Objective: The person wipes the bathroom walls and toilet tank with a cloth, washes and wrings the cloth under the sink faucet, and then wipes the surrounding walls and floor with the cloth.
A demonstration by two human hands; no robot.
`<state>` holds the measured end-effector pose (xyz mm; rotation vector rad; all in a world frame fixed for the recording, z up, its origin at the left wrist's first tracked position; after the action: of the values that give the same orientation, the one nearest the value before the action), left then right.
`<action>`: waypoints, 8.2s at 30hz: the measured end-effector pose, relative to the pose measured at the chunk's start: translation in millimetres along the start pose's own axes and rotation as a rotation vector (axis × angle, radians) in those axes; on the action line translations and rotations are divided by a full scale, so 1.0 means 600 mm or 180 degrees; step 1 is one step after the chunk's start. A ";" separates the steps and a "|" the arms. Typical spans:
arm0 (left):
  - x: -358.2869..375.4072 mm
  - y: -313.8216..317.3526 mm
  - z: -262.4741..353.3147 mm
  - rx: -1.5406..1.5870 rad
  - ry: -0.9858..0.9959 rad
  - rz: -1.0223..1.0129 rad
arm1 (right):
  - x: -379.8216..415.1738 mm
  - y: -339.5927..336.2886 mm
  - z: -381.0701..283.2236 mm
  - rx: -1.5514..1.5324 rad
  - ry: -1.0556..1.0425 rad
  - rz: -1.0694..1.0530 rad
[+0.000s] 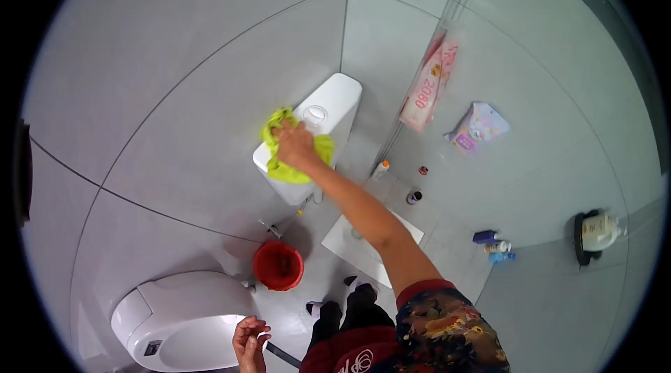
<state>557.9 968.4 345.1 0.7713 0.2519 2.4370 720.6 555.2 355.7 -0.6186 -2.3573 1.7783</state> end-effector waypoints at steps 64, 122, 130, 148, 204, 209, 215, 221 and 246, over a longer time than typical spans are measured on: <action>-0.233 0.278 0.101 -0.2222 0.1576 -0.0144 | 0.171 -0.057 0.260 -0.6273 0.1054 0.0530; -0.057 -0.050 -0.290 -0.1940 -0.1220 0.1391 | 0.123 0.207 0.530 0.3259 -0.1357 -0.2110; 0.192 -0.101 -0.564 0.0579 -0.2429 0.2570 | 0.422 0.324 0.658 -0.1312 0.1044 -0.2925; 0.693 -0.048 -0.940 0.3313 -0.1431 0.4165 | 0.667 0.450 -0.166 -0.1363 -0.0735 -0.3856; 1.458 -1.552 -0.194 0.1820 0.1877 0.2865 | 1.395 0.410 -2.177 -0.6934 0.0930 -0.5339; 1.334 -1.604 -0.158 0.2879 0.1225 0.1653 | 1.370 0.465 -2.236 -0.7253 0.1046 -0.5037; 1.282 -1.714 -0.132 0.3402 0.1199 0.1302 | 1.313 0.582 -2.203 -0.5152 0.0332 -0.4308; 1.250 -1.846 -0.161 0.2719 0.0824 0.1467 | 1.098 0.633 -2.149 -0.2462 -0.0656 -0.1222; 1.101 -1.917 -0.050 -0.1161 0.0304 0.0713 | 1.139 0.743 -2.249 -0.3504 -0.1096 -0.2638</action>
<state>624.2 2289.9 247.5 0.5453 -0.2527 2.6251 665.4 2126.8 241.8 0.6203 -2.9833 0.1855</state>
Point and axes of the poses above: each hand's wrist, its own x-axis away from the middle knuckle, its own y-axis out of the palm, z = x × y, the point moved 6 cm from there along -x, towards the middle knuckle, and after that the axes turned 7 degrees about -y, right-handed, at the moved point
